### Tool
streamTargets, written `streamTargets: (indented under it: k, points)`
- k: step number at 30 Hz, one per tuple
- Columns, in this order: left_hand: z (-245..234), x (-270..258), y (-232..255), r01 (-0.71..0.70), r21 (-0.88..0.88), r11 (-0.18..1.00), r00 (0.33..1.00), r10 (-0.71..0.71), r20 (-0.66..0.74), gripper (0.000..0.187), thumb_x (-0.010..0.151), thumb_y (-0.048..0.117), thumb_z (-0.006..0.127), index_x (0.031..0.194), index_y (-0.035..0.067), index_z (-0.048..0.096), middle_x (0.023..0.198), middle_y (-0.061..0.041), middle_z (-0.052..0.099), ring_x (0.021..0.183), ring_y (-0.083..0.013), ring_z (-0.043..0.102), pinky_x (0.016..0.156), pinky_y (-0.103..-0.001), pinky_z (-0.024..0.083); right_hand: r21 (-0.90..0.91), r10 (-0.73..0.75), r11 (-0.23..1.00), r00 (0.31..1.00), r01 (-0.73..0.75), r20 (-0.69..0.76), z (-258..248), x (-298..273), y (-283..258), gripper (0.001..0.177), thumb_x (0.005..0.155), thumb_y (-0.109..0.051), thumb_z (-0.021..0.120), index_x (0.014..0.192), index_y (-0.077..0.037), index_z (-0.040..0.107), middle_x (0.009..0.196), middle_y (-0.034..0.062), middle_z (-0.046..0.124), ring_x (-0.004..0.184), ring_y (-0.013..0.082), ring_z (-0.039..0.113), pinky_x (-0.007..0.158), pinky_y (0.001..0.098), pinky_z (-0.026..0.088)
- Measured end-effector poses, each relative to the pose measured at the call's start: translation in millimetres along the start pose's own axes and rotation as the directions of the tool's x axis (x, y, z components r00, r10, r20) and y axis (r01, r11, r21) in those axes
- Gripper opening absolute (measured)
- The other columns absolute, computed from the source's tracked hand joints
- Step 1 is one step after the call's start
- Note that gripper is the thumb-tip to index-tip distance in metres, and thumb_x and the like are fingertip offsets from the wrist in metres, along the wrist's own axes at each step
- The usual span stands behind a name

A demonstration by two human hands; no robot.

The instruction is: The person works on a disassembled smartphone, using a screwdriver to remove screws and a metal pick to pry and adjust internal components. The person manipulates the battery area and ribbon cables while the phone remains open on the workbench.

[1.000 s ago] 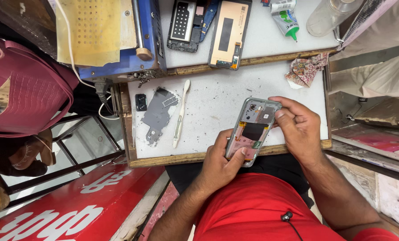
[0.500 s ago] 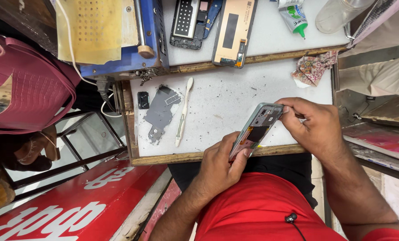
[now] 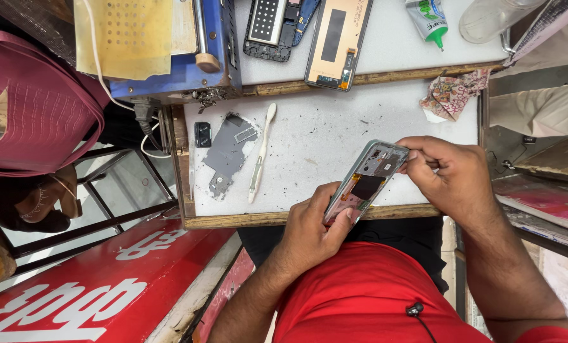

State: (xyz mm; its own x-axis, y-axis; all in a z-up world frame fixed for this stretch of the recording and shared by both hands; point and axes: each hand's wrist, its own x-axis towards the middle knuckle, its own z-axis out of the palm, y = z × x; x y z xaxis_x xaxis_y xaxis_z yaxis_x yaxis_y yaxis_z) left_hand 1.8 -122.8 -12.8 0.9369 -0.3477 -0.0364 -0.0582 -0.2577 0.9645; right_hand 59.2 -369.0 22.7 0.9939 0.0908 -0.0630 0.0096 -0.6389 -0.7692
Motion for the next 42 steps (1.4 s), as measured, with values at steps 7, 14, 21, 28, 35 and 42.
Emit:
streamTargets:
  k: [7, 14, 21, 28, 35, 42]
  points:
    - [7.8, -3.1, -6.2, 0.045, -0.083, 0.996, 0.999, -0.046, -0.019, 0.040, 0.101, 0.010, 0.063, 0.137, -0.001, 0.049, 0.097, -0.017, 0.076, 0.087, -0.0222, 0.080, 0.073, -0.033, 0.066, 0.288, 0.077, 0.955, 0.997, -0.070, -0.010, 11.5, -4.7, 16.7, 0.020, 0.104, -0.002, 0.059, 0.118, 0.003, 0.073, 0.086, 0.0072, 0.076, 0.080, 0.0081, 0.070, 0.074, 0.0227, 0.057]
    - [12.0, -3.9, -7.7, 0.090, -0.167, 0.982, 0.995, -0.094, -0.016, 0.042, 0.101, 0.010, 0.062, 0.138, -0.002, 0.049, 0.098, -0.015, 0.077, 0.089, -0.0201, 0.080, 0.078, -0.032, 0.065, 0.522, 0.103, 0.847, 0.995, -0.097, 0.019, 17.7, -11.0, 32.4, 0.024, 0.102, 0.003, 0.056, 0.121, 0.006, 0.070, 0.095, 0.0075, 0.075, 0.084, 0.0080, 0.070, 0.078, 0.0224, 0.057]
    - [21.3, -3.4, 1.9, 0.045, -0.218, 0.975, 0.995, -0.064, -0.078, 0.041, 0.099, 0.006, 0.064, 0.137, -0.003, 0.051, 0.100, -0.014, 0.078, 0.087, -0.0189, 0.079, 0.077, -0.031, 0.062, 0.408, 0.078, 0.913, 0.969, 0.025, -0.233, 41.2, -16.9, 40.6, 0.018, 0.109, -0.008, 0.061, 0.117, 0.005, 0.071, 0.080, -0.0019, 0.061, 0.071, 0.0034, 0.050, 0.063, 0.0196, 0.039]
    - [29.3, -1.1, 3.8, 0.047, -0.275, 0.960, 0.990, -0.081, -0.113, 0.039, 0.100, 0.006, 0.062, 0.137, -0.003, 0.050, 0.104, -0.014, 0.078, 0.094, -0.0164, 0.079, 0.082, -0.030, 0.063, 0.489, 0.054, 0.871, 0.978, 0.054, -0.204, 42.1, -12.2, 31.5, 0.022, 0.115, -0.016, 0.055, 0.118, 0.003, 0.067, 0.090, -0.0029, 0.063, 0.081, 0.0022, 0.054, 0.073, 0.0204, 0.046]
    - [26.7, -5.9, -0.6, 0.032, -0.309, 0.951, 0.989, -0.074, -0.125, 0.041, 0.102, 0.006, 0.062, 0.139, -0.004, 0.049, 0.106, -0.015, 0.077, 0.095, -0.0177, 0.076, 0.084, -0.030, 0.061, 0.591, 0.050, 0.807, 0.997, -0.010, -0.050, 34.3, -13.7, 22.0, 0.026, 0.107, -0.006, 0.053, 0.129, 0.005, 0.062, 0.099, 0.0005, 0.066, 0.090, 0.0046, 0.059, 0.083, 0.0213, 0.049]
    - [25.1, -7.3, -5.7, -0.028, -0.313, 0.949, 0.998, 0.008, -0.065, 0.043, 0.105, 0.008, 0.060, 0.144, -0.003, 0.045, 0.111, -0.015, 0.076, 0.101, -0.0176, 0.076, 0.088, -0.031, 0.062, 0.468, 0.054, 0.881, 0.970, 0.066, -0.238, 46.5, -13.3, 26.4, 0.030, 0.119, -0.019, 0.052, 0.111, 0.005, 0.068, 0.086, 0.0034, 0.068, 0.076, 0.0046, 0.059, 0.073, 0.0235, 0.049]
